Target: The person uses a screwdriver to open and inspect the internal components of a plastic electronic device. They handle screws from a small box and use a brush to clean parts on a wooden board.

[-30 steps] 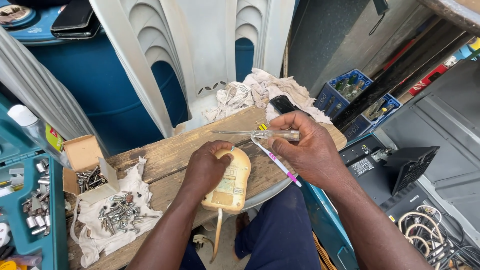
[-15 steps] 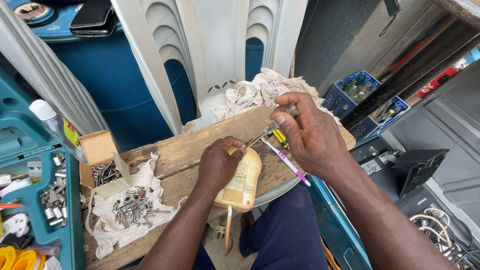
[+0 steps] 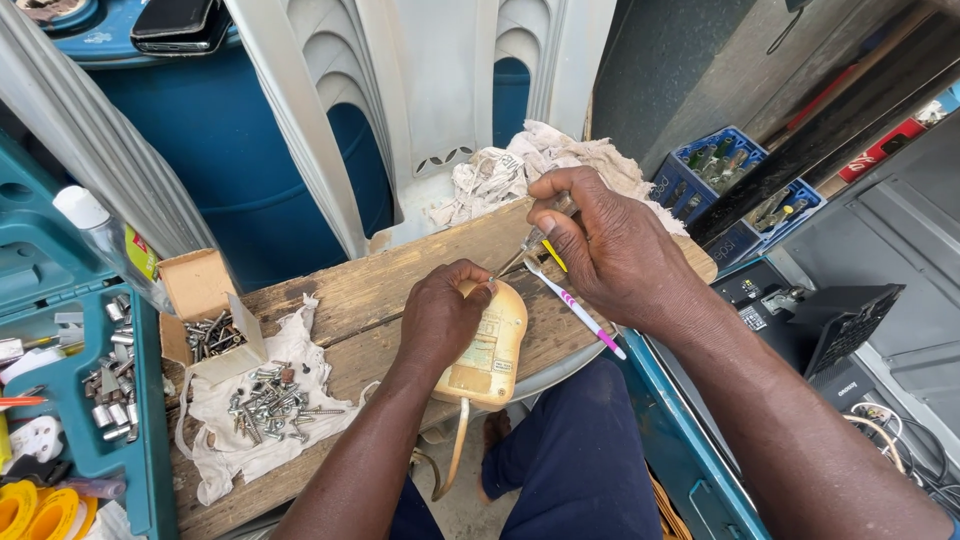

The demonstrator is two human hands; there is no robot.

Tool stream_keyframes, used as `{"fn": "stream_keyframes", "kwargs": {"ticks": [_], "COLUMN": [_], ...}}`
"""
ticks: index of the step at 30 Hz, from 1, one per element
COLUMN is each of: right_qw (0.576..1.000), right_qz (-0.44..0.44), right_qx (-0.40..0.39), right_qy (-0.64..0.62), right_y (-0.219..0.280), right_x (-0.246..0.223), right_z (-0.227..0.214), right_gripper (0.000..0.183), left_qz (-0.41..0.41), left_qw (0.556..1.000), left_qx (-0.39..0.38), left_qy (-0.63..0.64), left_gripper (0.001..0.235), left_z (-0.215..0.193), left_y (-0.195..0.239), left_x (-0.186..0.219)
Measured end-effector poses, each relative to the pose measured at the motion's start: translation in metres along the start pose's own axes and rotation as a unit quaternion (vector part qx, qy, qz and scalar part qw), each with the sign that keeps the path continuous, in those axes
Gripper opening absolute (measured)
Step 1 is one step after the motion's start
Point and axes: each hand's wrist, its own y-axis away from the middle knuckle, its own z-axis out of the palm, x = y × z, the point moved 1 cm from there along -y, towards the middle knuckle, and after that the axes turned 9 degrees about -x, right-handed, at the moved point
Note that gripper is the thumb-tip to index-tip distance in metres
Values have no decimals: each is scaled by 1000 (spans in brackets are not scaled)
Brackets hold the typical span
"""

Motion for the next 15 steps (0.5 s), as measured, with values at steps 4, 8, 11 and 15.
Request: {"fn": "stream_keyframes", "kwargs": {"ticks": [4,8,11,15], "right_qw": [999,994,991,991], "right_qz": [8,-13,-34,-58], "right_qx": [-33,-101,-126,-50], "right_qy": [7,25,31,110], "right_y": [0,1,-4,-10], "right_x": [-9,5,15,22], "right_z": [-4,-3,3,8], "right_gripper": [25,39,49,46], "left_qz": [-4,-29,-30,-33], "left_qw": [1000,1000,999,999], "left_qx": [-6,3,26,36], "left_qy": [0,-4,-9,-16], "left_gripper": [14,8,6,6], "left_z": [0,15,14,15], "left_y": [-7,-13,-13,-18], "left_x": [-3,-13,-15,-17]}}
